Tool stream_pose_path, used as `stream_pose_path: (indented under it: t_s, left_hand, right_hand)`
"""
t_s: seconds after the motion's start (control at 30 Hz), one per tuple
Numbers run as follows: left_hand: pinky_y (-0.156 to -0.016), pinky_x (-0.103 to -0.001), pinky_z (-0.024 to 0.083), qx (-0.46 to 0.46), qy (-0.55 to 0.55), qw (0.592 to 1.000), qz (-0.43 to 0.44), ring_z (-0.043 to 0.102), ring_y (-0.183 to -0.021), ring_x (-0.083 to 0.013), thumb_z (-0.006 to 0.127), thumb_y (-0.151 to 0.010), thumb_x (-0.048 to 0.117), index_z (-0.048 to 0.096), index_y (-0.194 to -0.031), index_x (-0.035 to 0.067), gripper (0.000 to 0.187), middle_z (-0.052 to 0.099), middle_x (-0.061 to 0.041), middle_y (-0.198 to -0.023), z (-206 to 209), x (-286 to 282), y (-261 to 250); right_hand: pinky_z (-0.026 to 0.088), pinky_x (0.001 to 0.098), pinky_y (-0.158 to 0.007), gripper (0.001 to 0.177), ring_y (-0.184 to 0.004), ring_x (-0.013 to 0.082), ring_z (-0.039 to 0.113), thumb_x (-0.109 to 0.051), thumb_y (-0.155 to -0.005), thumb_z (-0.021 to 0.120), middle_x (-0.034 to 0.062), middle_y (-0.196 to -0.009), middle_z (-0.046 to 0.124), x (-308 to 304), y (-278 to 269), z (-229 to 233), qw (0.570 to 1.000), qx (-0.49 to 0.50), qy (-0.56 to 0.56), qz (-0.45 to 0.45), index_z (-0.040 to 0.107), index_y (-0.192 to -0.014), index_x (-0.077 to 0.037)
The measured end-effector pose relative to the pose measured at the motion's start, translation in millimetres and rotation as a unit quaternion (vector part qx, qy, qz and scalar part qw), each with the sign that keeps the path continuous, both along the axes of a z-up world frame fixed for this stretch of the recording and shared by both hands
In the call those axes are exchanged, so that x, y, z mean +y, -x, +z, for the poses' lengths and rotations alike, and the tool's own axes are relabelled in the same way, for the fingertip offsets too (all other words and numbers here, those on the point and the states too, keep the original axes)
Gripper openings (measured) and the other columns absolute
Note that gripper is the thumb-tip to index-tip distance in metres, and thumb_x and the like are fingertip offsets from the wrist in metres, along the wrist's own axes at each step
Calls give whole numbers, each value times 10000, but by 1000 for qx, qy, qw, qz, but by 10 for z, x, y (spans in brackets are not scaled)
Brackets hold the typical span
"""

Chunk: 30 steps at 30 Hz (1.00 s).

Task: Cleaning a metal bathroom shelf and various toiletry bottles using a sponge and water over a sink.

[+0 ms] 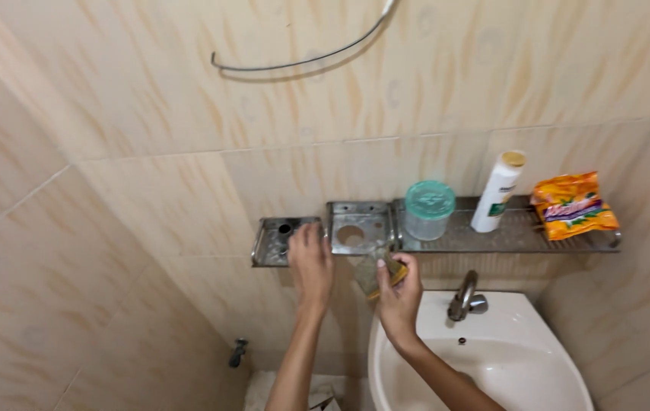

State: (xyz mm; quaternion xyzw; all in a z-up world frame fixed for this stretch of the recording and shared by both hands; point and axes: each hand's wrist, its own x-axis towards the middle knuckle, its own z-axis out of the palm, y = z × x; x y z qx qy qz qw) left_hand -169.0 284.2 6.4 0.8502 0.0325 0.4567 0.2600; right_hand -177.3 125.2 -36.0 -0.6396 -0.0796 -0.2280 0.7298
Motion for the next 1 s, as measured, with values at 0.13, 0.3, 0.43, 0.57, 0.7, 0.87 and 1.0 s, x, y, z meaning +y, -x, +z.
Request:
stream_pose_path:
  t_s: [0.13,0.3,0.43,0.57,0.7,0.87,1.0]
  left_hand:
    - [-1012,-487,477,5,25,998,63,594,-1163,-405,615,-951,90,642,-1217,12,278,647,-209,-1257,-43,524,128]
    - [-972,-517,470,47,-16,996,78,554,-1165,-443,739,-870,185,606,-1269,-15,466,612,-254,-1269,-51,932,-76]
    - [-905,-538,481,174,-36,980,85,561,-1127,-462,821,-774,233,617,-1253,29,559,591,-272,-1256,-54,953,-379]
    - [-877,-524,525,268,-9,961,65,618,-1077,-441,778,-831,103,633,-1235,56,432,622,-233,-1200,-148,999,-467]
    - [-878,-520,510,93,58,994,16,628,-1024,-444,747,-797,6,671,-1164,8,374,659,-240,-1106,-230,999,-458]
    - [-843,-526,499,51,107,993,19,628,-946,-444,764,-838,35,652,-1104,-18,293,655,-247,-1037,-304,1002,-505]
    - [-835,-531,506,143,14,990,8,605,-960,-479,799,-723,18,669,-1025,-6,330,656,-260,-1020,-390,1054,-628]
  right_hand:
    - [494,237,-678,229,-794,69,567,-190,-959,702,5,-890,599,312,123,-2,999,16,-8,32,582,-1094,-49]
    - [509,229,-654,219,-762,59,575,-167,-943,716,1,-859,614,512,203,-21,997,50,19,52,580,-1065,-46]
    - [454,225,-617,195,-741,50,521,-133,-963,714,3,-845,568,443,216,-185,998,20,10,52,580,-1070,-40]
    - [432,218,-558,183,-676,48,526,-121,-947,711,-7,-786,593,359,239,-238,997,64,34,34,579,-1046,-42]
    - [415,225,-530,184,-650,49,513,-115,-942,716,-14,-772,590,305,190,-235,997,58,60,1,584,-1044,-36]
    - [438,212,-558,184,-685,32,525,-110,-962,703,-19,-805,586,440,82,-67,999,-1,19,38,575,-1069,-35]
    - [455,211,-569,187,-688,36,533,-102,-950,717,-9,-795,591,567,12,31,999,8,19,35,584,-1061,-30]
